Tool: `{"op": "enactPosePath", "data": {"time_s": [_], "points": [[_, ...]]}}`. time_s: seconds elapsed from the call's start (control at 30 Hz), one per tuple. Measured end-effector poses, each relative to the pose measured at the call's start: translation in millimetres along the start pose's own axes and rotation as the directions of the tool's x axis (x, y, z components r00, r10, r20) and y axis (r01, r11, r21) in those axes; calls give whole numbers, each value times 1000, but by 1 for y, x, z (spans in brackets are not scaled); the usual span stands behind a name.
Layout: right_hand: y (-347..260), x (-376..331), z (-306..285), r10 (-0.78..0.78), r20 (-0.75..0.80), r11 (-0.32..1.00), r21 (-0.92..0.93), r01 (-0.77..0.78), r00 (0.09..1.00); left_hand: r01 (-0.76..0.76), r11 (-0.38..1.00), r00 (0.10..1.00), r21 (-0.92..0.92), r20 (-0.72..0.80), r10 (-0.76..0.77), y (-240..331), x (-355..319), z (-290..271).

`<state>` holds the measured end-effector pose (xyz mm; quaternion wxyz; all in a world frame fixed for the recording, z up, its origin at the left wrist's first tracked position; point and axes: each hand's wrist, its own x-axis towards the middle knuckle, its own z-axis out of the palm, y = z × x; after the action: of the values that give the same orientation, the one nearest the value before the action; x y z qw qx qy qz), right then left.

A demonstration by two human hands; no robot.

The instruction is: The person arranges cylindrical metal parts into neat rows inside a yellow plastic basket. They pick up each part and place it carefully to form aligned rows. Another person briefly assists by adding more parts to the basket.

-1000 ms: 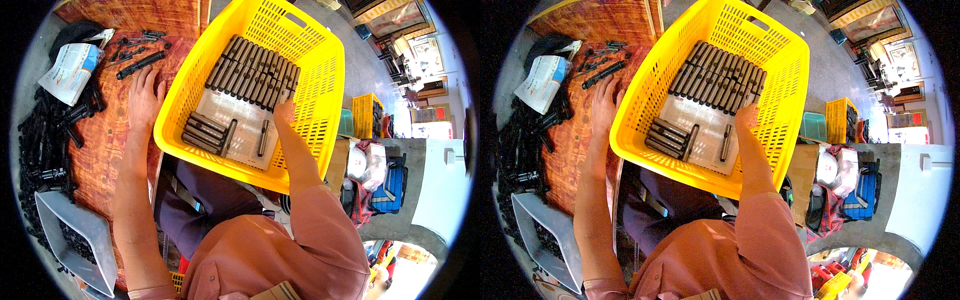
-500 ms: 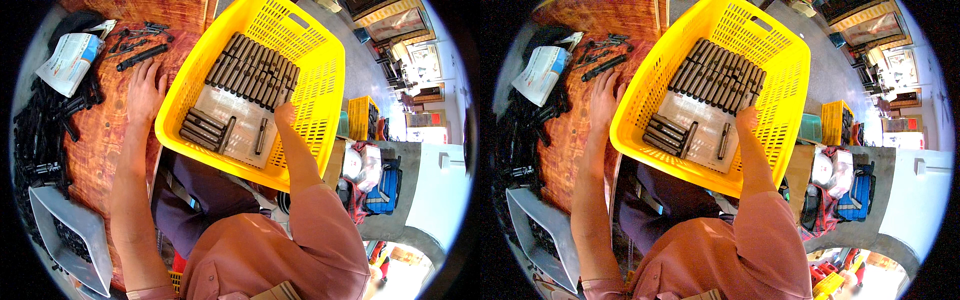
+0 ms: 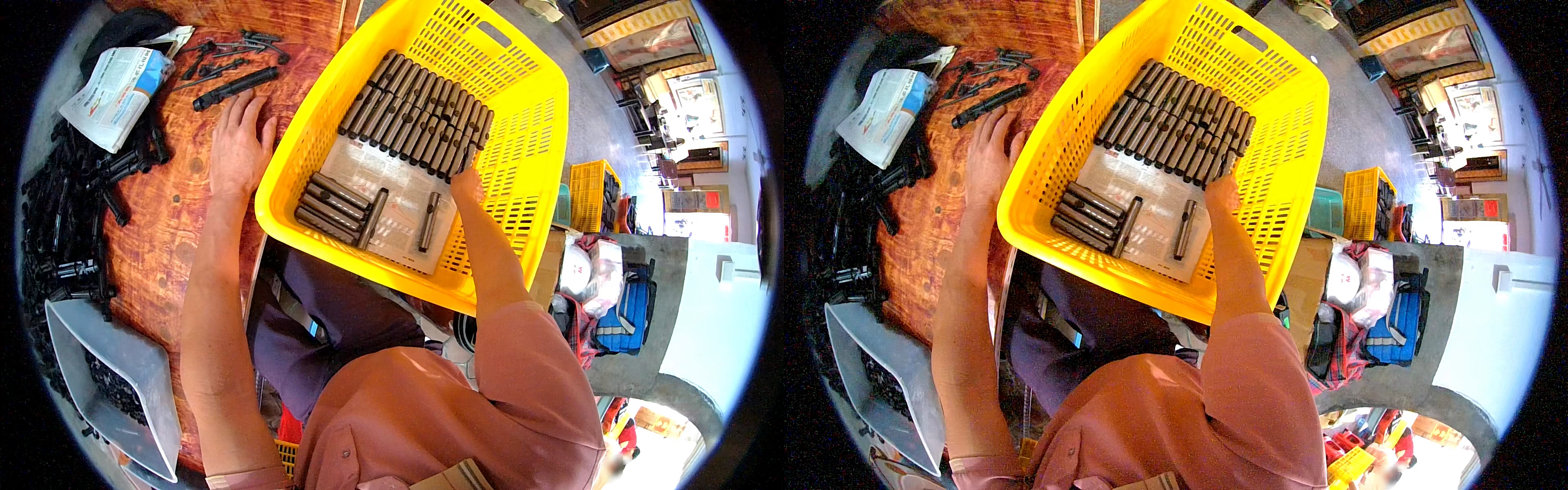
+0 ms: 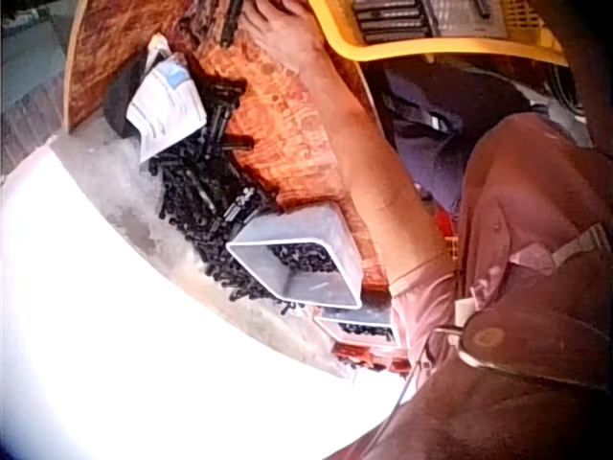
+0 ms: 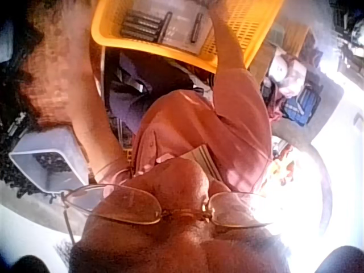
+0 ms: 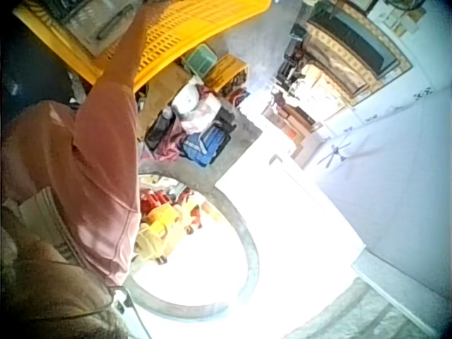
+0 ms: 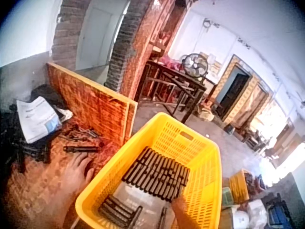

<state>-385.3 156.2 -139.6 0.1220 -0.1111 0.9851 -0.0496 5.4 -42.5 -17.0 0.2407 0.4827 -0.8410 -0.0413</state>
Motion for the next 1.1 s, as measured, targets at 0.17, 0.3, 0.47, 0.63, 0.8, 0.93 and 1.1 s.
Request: {"op": "enactPosePath", "data": {"time_s": [0.17, 0.3, 0.47, 0.63, 0.8, 0.93, 1.1], "points": [[5, 12, 12, -87, -10, 991, -100, 86, 996, 8, 1000, 1000, 1, 6, -8, 4, 0, -3], [8, 29, 29, -44, -74, 998, -54, 41, 996, -8, 1000, 1000, -8, -5, 8, 4, 0, -3], [5, 29, 9, -136, -44, 978, -165, 127, 990, -4, 1000, 1000, 0, -15, 4, 3, 0, -1], [2, 38, 9, -33, -60, 997, -73, 29, 998, 3, 1000, 1000, 3, -16, -3, 5, 0, -2], [9, 43, 9, -102, -25, 988, -123, 98, 995, -9, 1000, 1000, -12, -22, 8, 5, 1, -2], [-2, 16, -19, -181, 5, 974, -134, 180, 983, -32, 999, 998, -25, -47, 31, 0, -1, -1], [4, 25, -17, -219, -134, 973, -111, 204, 967, -47, 999, 997, -15, -64, 46, 2, 0, 0]]}}
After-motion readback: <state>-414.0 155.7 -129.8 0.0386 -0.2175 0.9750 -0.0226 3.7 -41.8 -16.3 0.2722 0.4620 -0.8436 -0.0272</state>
